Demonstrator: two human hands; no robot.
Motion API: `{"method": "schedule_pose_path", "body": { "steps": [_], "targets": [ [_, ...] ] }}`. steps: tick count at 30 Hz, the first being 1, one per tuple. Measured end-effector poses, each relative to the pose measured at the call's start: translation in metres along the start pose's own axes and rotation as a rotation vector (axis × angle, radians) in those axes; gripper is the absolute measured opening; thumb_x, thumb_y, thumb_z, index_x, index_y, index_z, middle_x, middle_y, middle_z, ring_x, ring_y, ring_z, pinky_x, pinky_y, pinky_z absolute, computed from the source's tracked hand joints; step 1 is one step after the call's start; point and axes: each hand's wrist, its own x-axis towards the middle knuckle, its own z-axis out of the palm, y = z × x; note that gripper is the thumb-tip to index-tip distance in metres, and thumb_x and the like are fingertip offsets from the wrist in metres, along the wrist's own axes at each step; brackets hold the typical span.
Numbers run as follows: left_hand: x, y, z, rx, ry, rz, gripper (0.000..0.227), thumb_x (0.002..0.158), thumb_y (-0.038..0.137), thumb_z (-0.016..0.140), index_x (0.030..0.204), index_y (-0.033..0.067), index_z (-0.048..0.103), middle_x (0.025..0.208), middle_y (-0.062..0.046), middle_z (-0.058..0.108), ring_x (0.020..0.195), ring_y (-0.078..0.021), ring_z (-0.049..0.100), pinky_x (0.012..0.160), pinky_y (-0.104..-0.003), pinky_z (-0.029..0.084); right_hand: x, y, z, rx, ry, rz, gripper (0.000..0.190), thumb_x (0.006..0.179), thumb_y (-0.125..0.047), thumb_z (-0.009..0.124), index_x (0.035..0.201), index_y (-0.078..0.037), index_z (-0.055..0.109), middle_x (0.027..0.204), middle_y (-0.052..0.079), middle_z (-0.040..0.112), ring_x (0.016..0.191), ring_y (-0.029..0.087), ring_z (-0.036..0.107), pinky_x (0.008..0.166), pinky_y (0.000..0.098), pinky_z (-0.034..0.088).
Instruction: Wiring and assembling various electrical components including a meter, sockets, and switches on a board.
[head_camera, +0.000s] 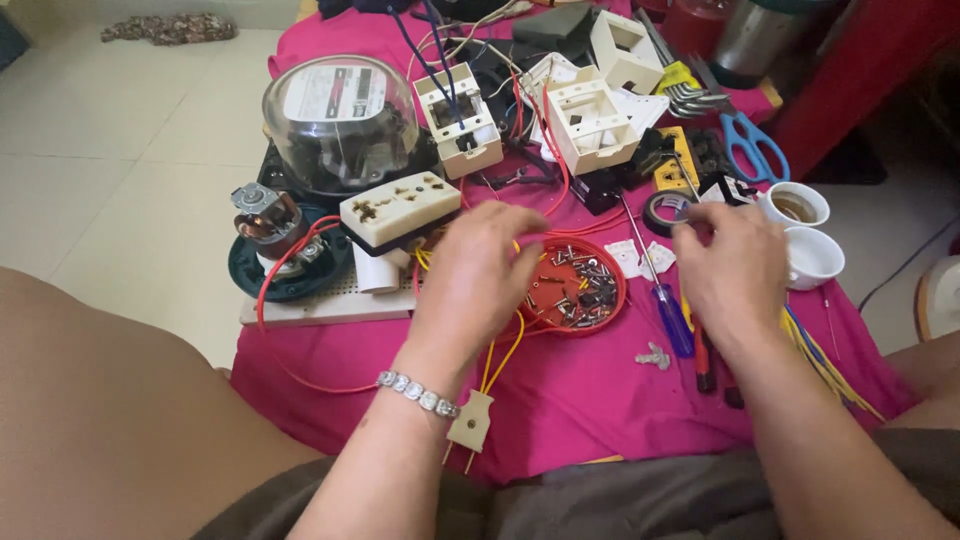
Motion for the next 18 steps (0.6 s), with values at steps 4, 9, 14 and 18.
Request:
{"method": "schedule_pose_path", "body": {
  "steps": [4,9,14,18],
  "targets": [
    [-0.001,-0.012,0.017,-0.016,-0.255,-0.064,0.019,0.086,0.019,0.072,0.105,0.021,0.076,0.095,-0.008,0.074,0.101,-0.0332,0.072,0.089,-0.048,0.056,0.002,-0.004,0.023,0.041,-0.122,-0.083,0.023,0.094,-0.03,0.067,0.11,-0.023,0.081,0.096,0.017,0.071,0.099,0.044,0.067,0.092,0.0535,0.053],
    [0.002,-0.01,0.02,-0.044,-0.416,-0.222,0.023,0.088,0.024,0.069,0.109,0.0211,0.077,0.102,-0.01,0.078,0.106,-0.0348,0.073,0.089,-0.051,0.057,0.019,-0.023,0.047,0.0,-0.23,-0.174,0.025,0.094,-0.031,0.063,0.11,-0.027,0.081,0.099,0.016,0.074,0.1,0.043,0.069,0.094,0.0527,0.054],
    [0.002,-0.011,0.019,-0.075,-0.447,-0.29,0.026,0.087,0.027,0.068,0.111,0.0228,0.077,0.107,-0.008,0.078,0.109,-0.0332,0.072,0.091,-0.05,0.057,0.04,-0.024,0.07,-0.084,-0.283,-0.223,0.025,0.091,-0.029,0.067,0.112,-0.03,0.081,0.1,0.016,0.072,0.103,0.043,0.069,0.096,0.0511,0.054],
    [0.006,-0.011,0.015,-0.083,-0.463,-0.293,0.026,0.089,0.025,0.067,0.113,0.0216,0.077,0.108,-0.01,0.078,0.111,-0.035,0.072,0.092,-0.051,0.057,0.05,-0.022,0.077,-0.064,-0.313,-0.177,0.017,0.088,-0.028,0.074,0.102,-0.027,0.083,0.105,0.016,0.069,0.107,0.043,0.066,0.094,0.0508,0.053]
  ]
}}
